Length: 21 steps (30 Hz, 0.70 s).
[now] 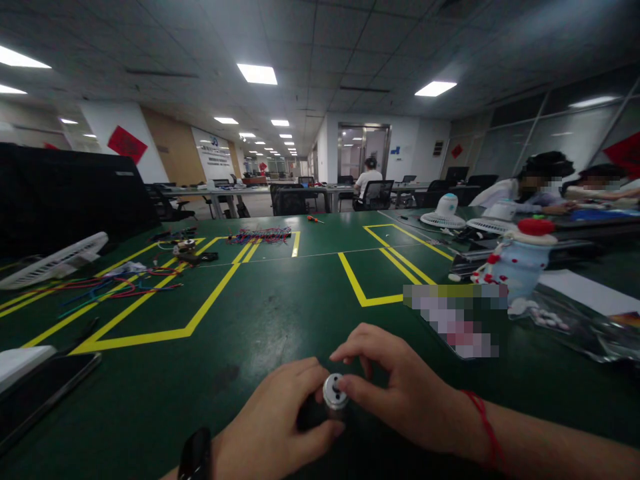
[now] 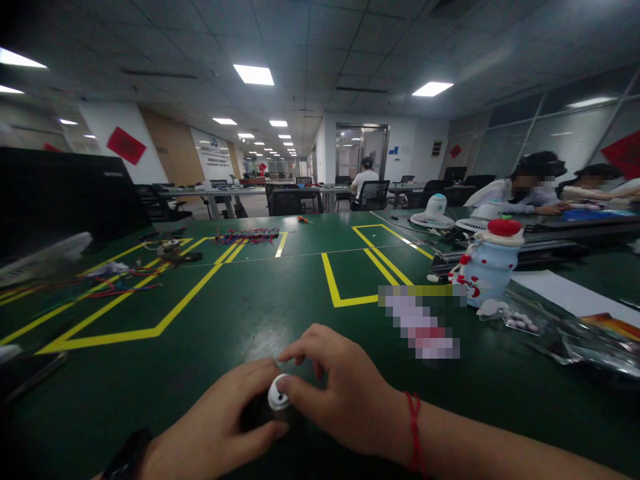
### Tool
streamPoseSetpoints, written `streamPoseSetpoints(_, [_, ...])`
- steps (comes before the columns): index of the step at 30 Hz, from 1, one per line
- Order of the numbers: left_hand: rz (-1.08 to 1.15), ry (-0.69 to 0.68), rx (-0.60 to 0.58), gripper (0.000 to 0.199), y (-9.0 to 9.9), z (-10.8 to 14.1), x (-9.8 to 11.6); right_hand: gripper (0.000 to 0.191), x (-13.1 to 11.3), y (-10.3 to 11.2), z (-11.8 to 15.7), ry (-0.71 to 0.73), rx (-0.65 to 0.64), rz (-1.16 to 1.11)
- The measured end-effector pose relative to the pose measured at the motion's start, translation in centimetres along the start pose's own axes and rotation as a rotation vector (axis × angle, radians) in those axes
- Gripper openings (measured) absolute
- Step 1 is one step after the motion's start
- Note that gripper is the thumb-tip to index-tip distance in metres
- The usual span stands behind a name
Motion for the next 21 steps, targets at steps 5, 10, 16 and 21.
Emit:
streamPoseSetpoints(5, [0.0, 0.0, 0.005, 0.013, -0.3, -0.1, -0.2, 0.009, -0.9, -1.0, 0.0, 0.002, 0.028, 0.043])
streamPoseSetpoints(10, [-0.003, 0.003, 0.001, 0.013, -0.1, -0.1, -0.1, 0.004, -0.6, 0.0, 0.0, -0.013, 0.119, -0.054])
streamPoseSetpoints(16, [-0.003, 0.036, -0.02, 0.015, 0.1, -0.1, -0.1, 0.006, 1.8, 1.2, 0.7, -0.036, -0.087, 0.006])
streamPoseSetpoints(21, [0.005, 0.044, -0.031, 0.016, 0.1, -0.1, -0.3, 0.007, 3.2, 0.1, 1.4, 0.038, -0.231, 0.184])
Point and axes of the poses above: each hand's wrist, its own z-axis away from the middle knuckle, its own y-axis out of the back of the hand, x = y × z, the point moved 1 cm from there along -z, towards the middle knuckle, and after that the axes turned 9 degrees about z, right-handed, at the moved point
